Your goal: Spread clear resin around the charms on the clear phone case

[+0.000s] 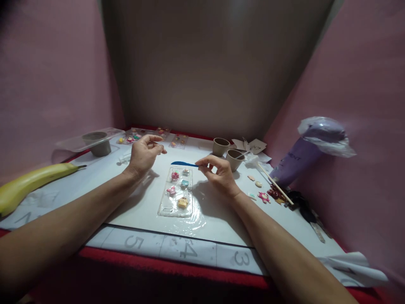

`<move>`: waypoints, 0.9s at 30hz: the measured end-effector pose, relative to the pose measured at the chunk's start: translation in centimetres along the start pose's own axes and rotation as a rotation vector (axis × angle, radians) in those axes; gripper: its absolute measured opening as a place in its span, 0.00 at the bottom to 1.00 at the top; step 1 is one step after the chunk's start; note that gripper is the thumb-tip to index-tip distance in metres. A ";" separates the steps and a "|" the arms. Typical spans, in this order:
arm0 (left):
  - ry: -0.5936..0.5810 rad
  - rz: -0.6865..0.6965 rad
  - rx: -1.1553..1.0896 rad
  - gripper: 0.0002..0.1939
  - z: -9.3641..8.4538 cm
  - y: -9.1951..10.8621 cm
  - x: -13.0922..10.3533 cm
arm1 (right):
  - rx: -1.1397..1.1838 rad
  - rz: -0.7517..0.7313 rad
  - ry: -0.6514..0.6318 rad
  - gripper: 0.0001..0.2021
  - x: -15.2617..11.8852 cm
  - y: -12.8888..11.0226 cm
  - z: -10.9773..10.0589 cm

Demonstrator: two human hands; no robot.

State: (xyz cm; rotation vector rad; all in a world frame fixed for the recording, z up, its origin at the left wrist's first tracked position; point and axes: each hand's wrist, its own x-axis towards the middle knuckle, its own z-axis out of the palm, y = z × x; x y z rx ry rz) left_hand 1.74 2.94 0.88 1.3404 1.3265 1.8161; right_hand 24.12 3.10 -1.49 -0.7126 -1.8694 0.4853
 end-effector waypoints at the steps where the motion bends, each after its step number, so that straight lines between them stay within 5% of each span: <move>1: 0.005 0.001 -0.003 0.09 0.0 0.0 0.0 | -0.072 -0.102 0.014 0.06 -0.1 -0.2 0.1; 5: 0.012 -0.009 -0.010 0.10 0.0 0.2 0.1 | -0.348 -0.425 0.030 0.07 -0.2 -1.0 0.5; 8: 0.014 -0.019 -0.003 0.10 0.0 0.3 0.1 | -0.472 -0.534 0.036 0.07 -0.2 -1.3 0.5; 15: 0.010 -0.024 -0.009 0.10 0.0 0.2 0.0 | -0.558 -0.576 0.080 0.09 -0.3 -1.5 0.7; 27: 0.002 -0.010 -0.007 0.10 0.0 -0.2 0.1 | -0.668 -0.618 -0.021 0.12 -0.8 -2.0 1.4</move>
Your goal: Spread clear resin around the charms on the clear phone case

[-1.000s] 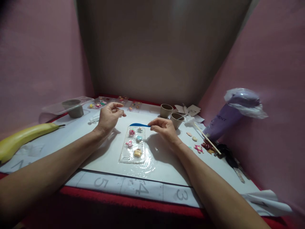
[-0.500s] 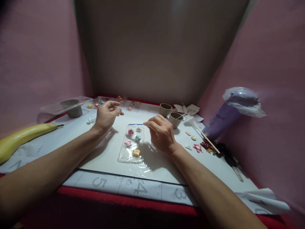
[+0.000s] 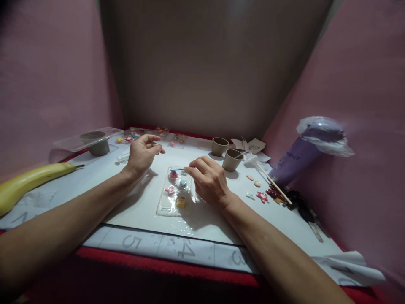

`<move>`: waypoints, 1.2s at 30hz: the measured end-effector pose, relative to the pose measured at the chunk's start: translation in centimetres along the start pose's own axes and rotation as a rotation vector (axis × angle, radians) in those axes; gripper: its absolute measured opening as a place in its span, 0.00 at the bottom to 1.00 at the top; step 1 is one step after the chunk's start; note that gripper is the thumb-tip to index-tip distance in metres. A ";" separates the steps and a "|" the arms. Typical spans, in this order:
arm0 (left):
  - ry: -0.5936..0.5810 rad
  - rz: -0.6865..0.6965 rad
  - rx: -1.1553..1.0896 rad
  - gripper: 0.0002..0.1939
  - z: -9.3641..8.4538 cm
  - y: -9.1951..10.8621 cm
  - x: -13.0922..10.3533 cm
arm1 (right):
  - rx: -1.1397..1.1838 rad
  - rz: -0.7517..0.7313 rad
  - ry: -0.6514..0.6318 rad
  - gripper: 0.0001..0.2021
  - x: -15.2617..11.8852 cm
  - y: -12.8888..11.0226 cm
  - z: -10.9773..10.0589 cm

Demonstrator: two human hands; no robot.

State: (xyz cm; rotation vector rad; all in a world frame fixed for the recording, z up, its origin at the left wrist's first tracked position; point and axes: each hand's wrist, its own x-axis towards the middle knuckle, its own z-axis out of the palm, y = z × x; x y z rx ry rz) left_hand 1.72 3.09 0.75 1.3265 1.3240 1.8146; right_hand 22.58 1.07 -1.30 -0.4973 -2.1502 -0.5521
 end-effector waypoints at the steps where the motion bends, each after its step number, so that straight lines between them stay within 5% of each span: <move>1: -0.002 0.001 -0.003 0.10 0.0 0.0 0.0 | -0.004 -0.001 -0.003 0.12 0.0 0.0 0.0; 36: -0.012 -0.013 -0.012 0.10 0.0 0.5 -0.4 | -0.092 -0.069 0.023 0.12 0.2 -0.3 0.5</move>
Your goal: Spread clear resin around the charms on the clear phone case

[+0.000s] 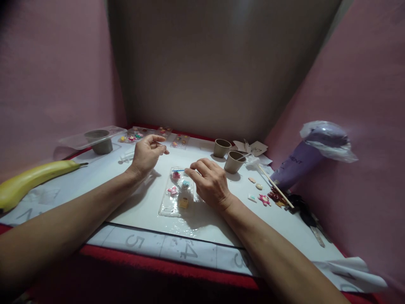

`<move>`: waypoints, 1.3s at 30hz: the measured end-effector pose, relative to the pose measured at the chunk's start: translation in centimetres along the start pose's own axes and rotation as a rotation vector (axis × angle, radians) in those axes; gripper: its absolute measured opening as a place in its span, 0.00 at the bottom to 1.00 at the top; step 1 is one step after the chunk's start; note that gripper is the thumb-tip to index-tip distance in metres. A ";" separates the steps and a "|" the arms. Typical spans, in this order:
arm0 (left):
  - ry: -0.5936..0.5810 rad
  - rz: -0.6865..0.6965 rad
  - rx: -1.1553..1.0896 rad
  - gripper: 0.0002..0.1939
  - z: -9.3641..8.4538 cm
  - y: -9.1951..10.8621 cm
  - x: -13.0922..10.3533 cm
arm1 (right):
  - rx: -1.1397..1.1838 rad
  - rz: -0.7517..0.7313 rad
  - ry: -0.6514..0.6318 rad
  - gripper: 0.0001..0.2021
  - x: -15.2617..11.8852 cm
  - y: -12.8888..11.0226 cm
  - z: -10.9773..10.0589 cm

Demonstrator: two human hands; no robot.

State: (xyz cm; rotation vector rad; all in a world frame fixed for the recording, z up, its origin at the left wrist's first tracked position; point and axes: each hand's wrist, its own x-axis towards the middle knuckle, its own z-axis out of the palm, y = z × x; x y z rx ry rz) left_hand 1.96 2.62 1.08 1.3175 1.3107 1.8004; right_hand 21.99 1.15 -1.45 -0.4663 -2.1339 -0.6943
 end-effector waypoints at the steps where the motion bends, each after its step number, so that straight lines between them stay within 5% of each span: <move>1: 0.002 -0.002 -0.008 0.10 0.0 0.0 0.0 | -0.004 -0.001 -0.003 0.12 0.0 0.0 0.0; 39: -0.003 0.008 0.006 0.10 0.0 -0.2 0.1 | -0.032 -0.098 0.052 0.10 0.2 0.2 -1.1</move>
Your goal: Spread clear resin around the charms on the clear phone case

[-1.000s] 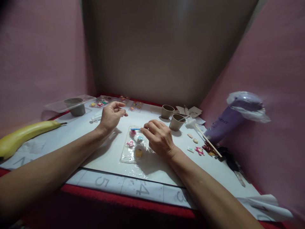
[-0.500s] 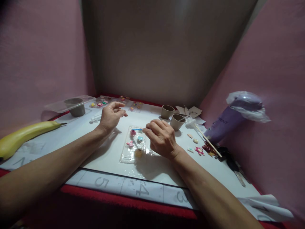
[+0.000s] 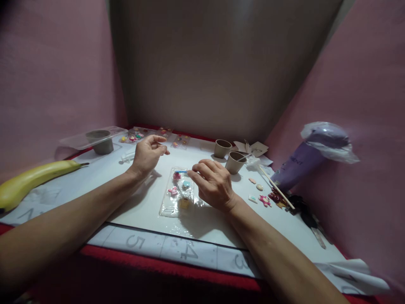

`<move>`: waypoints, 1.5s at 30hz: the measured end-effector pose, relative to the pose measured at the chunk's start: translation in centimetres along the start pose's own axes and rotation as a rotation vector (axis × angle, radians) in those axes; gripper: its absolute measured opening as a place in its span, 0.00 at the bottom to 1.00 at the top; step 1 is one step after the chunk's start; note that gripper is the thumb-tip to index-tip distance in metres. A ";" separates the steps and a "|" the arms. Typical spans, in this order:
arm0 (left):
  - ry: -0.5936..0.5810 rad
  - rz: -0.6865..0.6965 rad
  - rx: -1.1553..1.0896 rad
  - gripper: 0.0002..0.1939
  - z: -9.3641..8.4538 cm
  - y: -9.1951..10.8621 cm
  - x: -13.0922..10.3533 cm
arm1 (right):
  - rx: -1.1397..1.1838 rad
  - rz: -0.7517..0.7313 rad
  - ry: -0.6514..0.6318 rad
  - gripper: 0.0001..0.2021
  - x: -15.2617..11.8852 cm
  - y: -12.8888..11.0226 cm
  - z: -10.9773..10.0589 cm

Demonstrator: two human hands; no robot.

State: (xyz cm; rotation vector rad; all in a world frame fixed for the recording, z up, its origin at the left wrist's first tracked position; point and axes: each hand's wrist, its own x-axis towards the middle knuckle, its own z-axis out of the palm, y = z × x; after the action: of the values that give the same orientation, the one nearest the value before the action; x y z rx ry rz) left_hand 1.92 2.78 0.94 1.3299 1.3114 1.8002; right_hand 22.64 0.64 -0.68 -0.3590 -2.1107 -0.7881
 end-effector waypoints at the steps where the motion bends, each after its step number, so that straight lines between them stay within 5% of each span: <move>1: -0.001 -0.001 0.000 0.10 0.0 0.0 0.0 | 0.003 -0.001 0.000 0.10 0.0 0.0 0.0; 23: -0.004 -0.006 0.006 0.10 0.0 0.1 -0.1 | 0.044 0.030 0.039 0.10 0.0 0.1 -0.4; 31: -0.011 0.001 0.030 0.10 0.0 -0.2 0.0 | 0.287 0.415 0.136 0.07 -0.3 0.1 0.4; 45: -0.009 -0.004 0.010 0.10 0.0 -0.1 -0.1 | 0.708 1.081 0.107 0.05 -1.4 0.9 1.7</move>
State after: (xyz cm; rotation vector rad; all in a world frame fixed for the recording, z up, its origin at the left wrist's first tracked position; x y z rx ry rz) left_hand 1.90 2.75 0.81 1.3387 1.3187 1.7851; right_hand 22.95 2.48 -2.18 -0.8983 -1.5922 0.5370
